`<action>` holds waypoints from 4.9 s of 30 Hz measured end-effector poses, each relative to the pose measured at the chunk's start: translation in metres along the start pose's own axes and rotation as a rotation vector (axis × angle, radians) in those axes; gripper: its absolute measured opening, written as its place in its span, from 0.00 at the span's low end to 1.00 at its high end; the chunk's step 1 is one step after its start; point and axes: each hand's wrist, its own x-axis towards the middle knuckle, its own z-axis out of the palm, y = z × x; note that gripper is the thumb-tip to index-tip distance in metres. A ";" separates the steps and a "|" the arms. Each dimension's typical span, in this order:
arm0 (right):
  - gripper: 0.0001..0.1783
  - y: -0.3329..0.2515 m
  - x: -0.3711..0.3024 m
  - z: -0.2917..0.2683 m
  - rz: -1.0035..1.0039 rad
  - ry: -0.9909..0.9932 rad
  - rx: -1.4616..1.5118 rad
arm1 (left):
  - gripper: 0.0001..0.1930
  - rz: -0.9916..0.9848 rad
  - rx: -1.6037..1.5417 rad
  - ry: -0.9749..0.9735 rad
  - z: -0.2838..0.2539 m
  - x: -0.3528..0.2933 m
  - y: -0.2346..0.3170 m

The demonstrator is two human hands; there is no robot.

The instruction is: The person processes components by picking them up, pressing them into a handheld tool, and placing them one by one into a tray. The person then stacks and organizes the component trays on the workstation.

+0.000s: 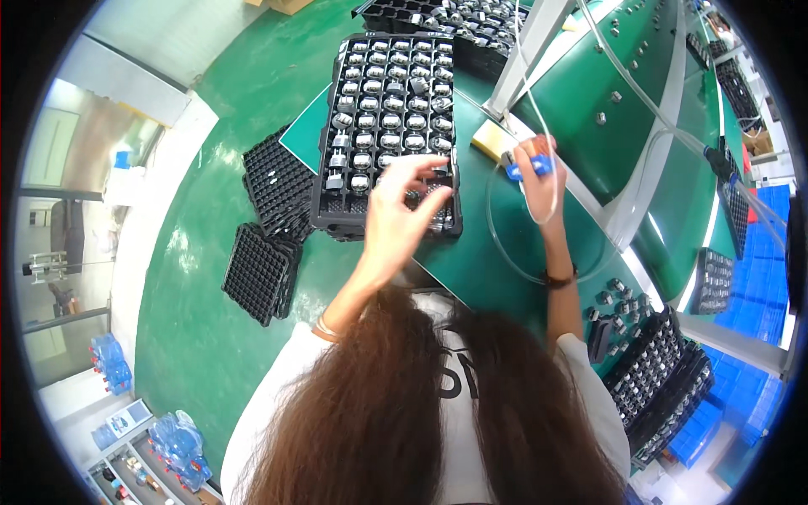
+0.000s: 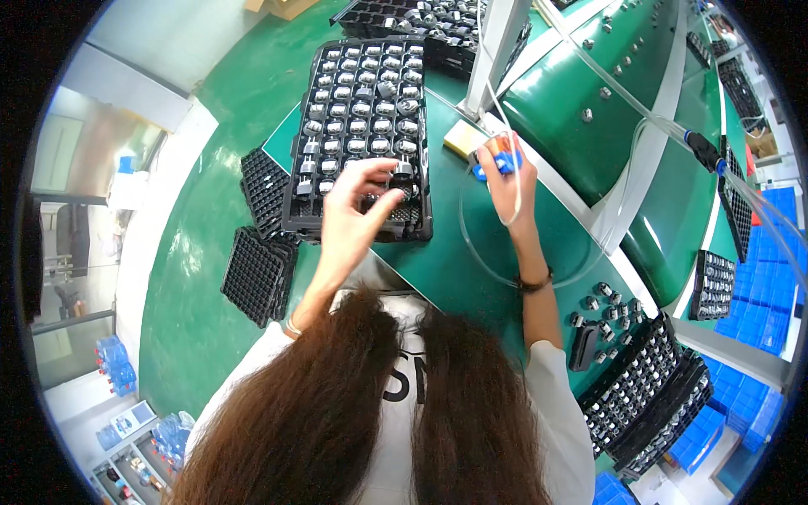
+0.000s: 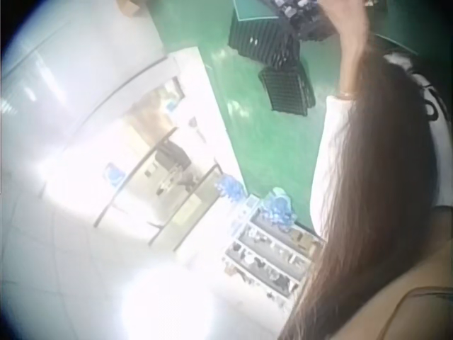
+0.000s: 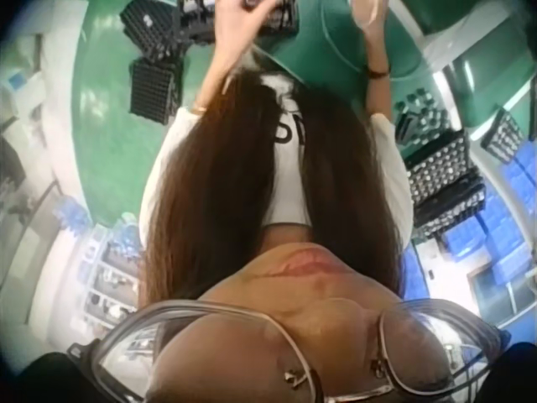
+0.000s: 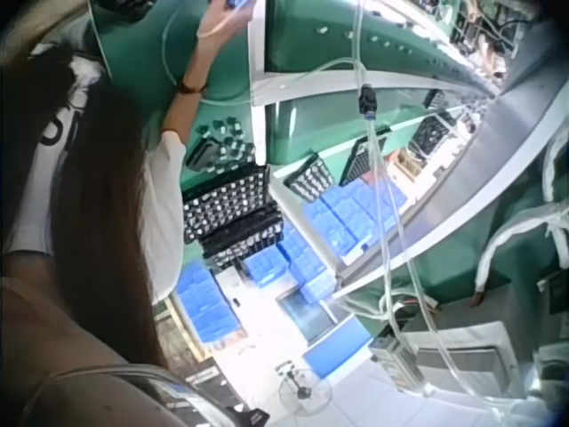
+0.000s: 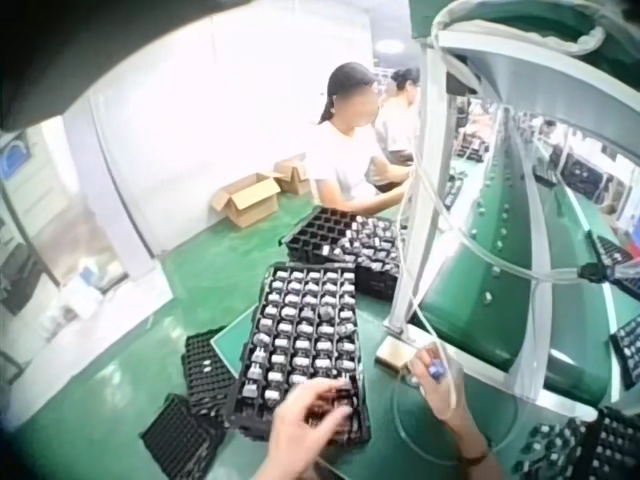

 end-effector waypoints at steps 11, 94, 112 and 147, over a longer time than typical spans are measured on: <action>0.30 0.034 0.012 0.005 -0.081 0.003 -0.327 | 0.10 0.049 0.490 -0.103 -0.052 0.006 -0.033; 0.11 0.027 0.017 0.011 -0.068 0.055 -0.336 | 0.09 0.088 0.635 0.002 -0.090 -0.005 -0.035; 0.30 0.041 0.016 0.006 -0.059 0.079 -0.185 | 0.09 -0.435 -0.857 -0.009 -0.060 0.003 -0.026; 0.12 0.006 -0.009 0.001 0.285 0.070 0.733 | 0.15 -0.439 -0.818 -0.148 0.052 0.007 -0.023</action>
